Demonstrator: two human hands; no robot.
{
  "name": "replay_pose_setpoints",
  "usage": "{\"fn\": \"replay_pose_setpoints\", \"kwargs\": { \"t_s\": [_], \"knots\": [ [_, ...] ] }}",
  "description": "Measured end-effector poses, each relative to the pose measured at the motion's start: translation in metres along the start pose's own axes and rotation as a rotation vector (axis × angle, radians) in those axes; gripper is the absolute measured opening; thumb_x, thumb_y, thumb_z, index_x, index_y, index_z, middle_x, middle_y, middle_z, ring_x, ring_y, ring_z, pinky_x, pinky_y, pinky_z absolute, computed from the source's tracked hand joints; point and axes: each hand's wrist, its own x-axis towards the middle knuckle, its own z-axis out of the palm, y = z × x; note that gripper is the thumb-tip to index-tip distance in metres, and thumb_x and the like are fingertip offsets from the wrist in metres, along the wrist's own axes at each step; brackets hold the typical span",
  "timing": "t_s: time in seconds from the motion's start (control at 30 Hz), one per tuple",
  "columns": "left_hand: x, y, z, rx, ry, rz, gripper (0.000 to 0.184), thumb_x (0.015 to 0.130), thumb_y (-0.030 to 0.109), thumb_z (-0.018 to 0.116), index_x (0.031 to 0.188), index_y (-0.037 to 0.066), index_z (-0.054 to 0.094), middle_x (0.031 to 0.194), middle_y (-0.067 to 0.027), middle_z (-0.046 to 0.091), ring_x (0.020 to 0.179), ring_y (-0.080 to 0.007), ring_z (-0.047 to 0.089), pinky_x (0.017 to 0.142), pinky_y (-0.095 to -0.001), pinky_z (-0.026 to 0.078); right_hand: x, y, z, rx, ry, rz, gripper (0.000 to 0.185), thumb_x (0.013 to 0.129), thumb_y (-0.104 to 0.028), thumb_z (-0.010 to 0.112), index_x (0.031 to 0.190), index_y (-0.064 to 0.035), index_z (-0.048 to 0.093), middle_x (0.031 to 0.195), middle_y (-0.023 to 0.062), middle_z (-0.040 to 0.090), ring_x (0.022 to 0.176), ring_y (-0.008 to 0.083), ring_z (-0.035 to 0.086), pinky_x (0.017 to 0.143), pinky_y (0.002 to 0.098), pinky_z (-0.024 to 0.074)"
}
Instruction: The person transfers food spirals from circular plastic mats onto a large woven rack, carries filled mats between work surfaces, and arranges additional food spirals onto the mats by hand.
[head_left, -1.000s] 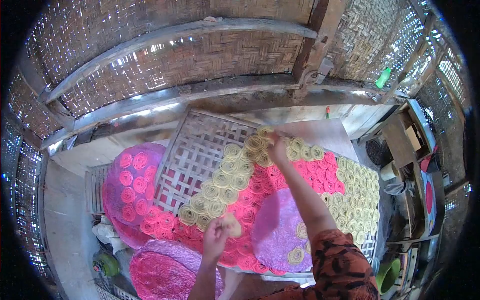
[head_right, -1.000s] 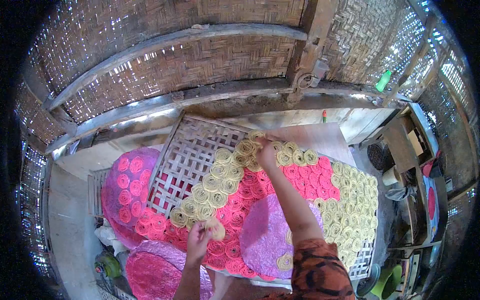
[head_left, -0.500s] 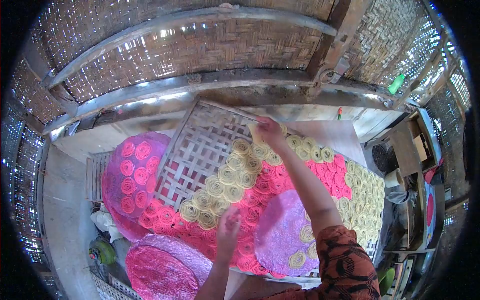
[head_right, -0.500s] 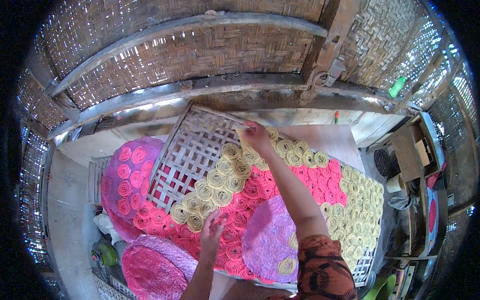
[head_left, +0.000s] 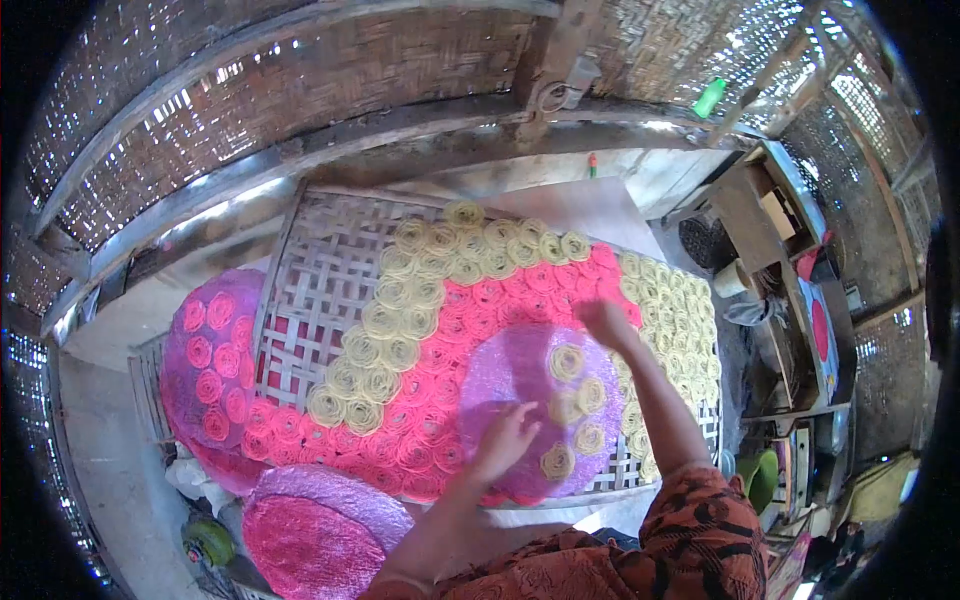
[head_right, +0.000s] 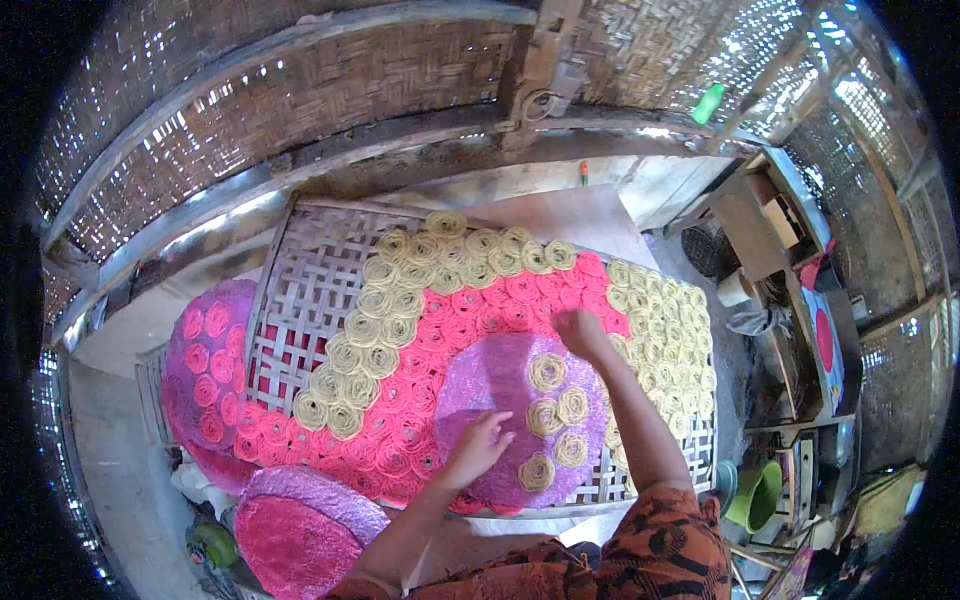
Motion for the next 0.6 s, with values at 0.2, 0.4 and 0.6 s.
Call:
{"fn": "replay_pose_setpoints", "kwargs": {
  "t_s": [0.2, 0.4, 0.6],
  "knots": [
    [0.044, -0.002, 0.055, 0.716, 0.146, 0.171, 0.036, 0.078, 0.015, 0.062, 0.109, -0.003, 0.056, 0.109, -0.0196, 0.052, 0.099, -0.0363, 0.052, 0.088, -0.0449, 0.043, -0.079, 0.041, 0.083, -0.28, 0.325, -0.196, 0.02, 0.076, -0.016, 0.065, 0.069, 0.0029, 0.061, 0.07, 0.0197, 0.06, 0.064, 0.0343, 0.057, 0.063, 0.0405, 0.0477],
    [0.059, -0.009, 0.069, 0.841, 0.248, 0.332, 0.021, 0.085, 0.015, 0.049, 0.099, 0.002, 0.058, 0.09, -0.0191, 0.059, 0.087, -0.0367, 0.057, 0.075, -0.0468, 0.046, -0.013, -0.03, 0.06, 0.683, 0.221, 0.079, 0.018, 0.08, -0.011, 0.068, 0.089, 0.0026, 0.061, 0.081, 0.0086, 0.065, 0.067, 0.0149, 0.059, 0.062, 0.029, 0.0479],
    [0.041, 0.002, 0.057, 0.095, 0.052, 0.17, 0.026, 0.08, 0.011, 0.06, 0.102, -0.001, 0.052, 0.081, -0.02, 0.06, 0.073, -0.0281, 0.062, 0.066, -0.037, 0.049, 0.154, -0.147, 0.039, 0.963, 0.104, -0.113, 0.022, 0.085, -0.009, 0.063, 0.104, 0.0019, 0.059, 0.086, 0.005, 0.064, 0.076, 0.0094, 0.06, 0.063, 0.0252, 0.0495]
  ]
}}
